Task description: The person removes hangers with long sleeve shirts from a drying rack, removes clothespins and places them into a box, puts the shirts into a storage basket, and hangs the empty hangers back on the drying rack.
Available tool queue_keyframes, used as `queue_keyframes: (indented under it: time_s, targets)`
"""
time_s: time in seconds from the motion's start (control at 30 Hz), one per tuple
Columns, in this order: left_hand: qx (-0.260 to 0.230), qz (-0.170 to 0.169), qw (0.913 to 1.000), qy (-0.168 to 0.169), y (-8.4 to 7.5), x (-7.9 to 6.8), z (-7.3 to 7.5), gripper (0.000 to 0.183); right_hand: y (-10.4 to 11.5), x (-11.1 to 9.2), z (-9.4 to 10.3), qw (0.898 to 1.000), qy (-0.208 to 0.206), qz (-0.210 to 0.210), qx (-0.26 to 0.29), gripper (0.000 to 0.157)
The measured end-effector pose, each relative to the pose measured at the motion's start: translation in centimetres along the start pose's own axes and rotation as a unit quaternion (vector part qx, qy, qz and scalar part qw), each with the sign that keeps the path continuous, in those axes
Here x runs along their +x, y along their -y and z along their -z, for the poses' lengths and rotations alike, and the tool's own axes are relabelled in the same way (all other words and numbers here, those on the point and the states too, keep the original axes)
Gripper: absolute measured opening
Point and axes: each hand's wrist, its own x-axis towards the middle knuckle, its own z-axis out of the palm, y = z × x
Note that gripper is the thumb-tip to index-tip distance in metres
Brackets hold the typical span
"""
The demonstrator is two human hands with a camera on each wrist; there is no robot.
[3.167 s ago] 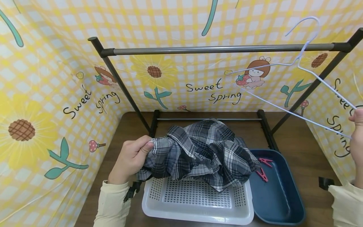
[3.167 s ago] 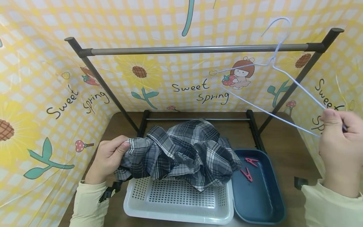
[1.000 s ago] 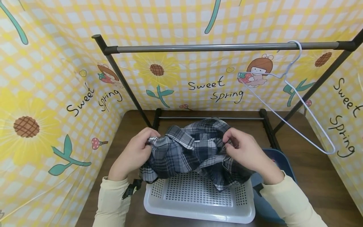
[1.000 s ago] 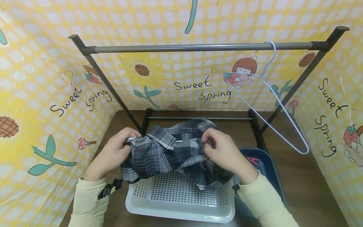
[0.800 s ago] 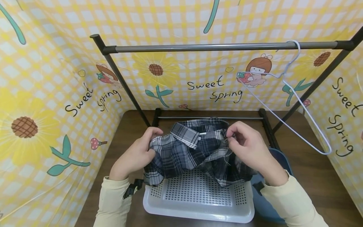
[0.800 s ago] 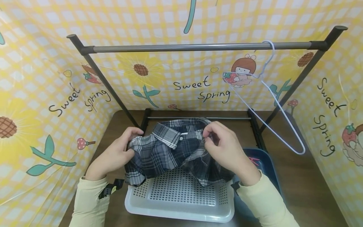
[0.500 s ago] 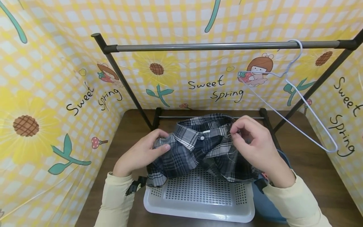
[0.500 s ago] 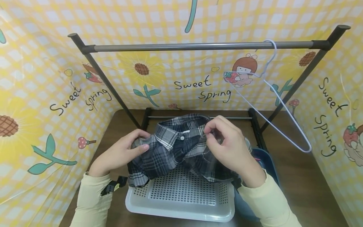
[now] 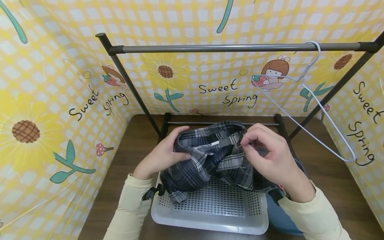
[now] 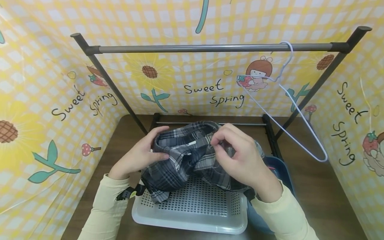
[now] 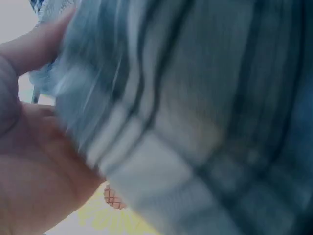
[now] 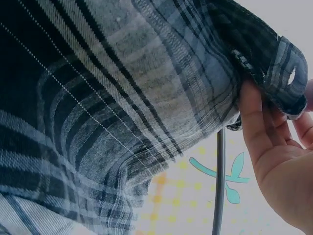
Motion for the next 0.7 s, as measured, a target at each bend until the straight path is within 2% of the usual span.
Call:
queue_keyframes:
  time_s: [0.13,0.2,0.33,0.43,0.5,0.57,0.7]
  targets:
    - [-0.017,-0.011,0.9980,-0.059,-0.4,-0.2,0.1,0.044,0.5,0.1,0.0,0.998,-0.010,-0.046,-0.033,0.019]
    - [-0.024,-0.015,0.9963,-0.081,-0.7,-0.3,0.1,0.037,0.8,0.3,-0.2,0.995,-0.012,-0.079,-0.052,0.024]
    - [-0.041,-0.030,0.9937,-0.100,-1.5,-0.6,-0.2,0.050,1.3,0.8,-0.6,0.990,-0.008,-0.135,-0.051,0.026]
    - [-0.050,-0.057,0.9900,-0.119,-2.0,-0.8,-0.5,0.064,1.6,1.1,-0.8,0.987,0.005,-0.158,-0.030,0.038]
    - [-0.043,-0.084,0.9858,-0.139,-2.4,-1.0,-0.7,0.067,1.7,1.2,-0.9,0.986,0.021,-0.163,-0.028,0.044]
    - [-0.025,-0.122,0.9794,-0.159,-2.6,-1.1,-1.0,0.063,1.6,1.3,-1.0,0.986,0.036,-0.155,-0.044,0.042]
    - [0.023,-0.199,0.9614,-0.188,-3.4,-1.1,-1.7,0.040,1.5,1.5,-1.7,0.986,0.045,-0.115,-0.109,0.028]
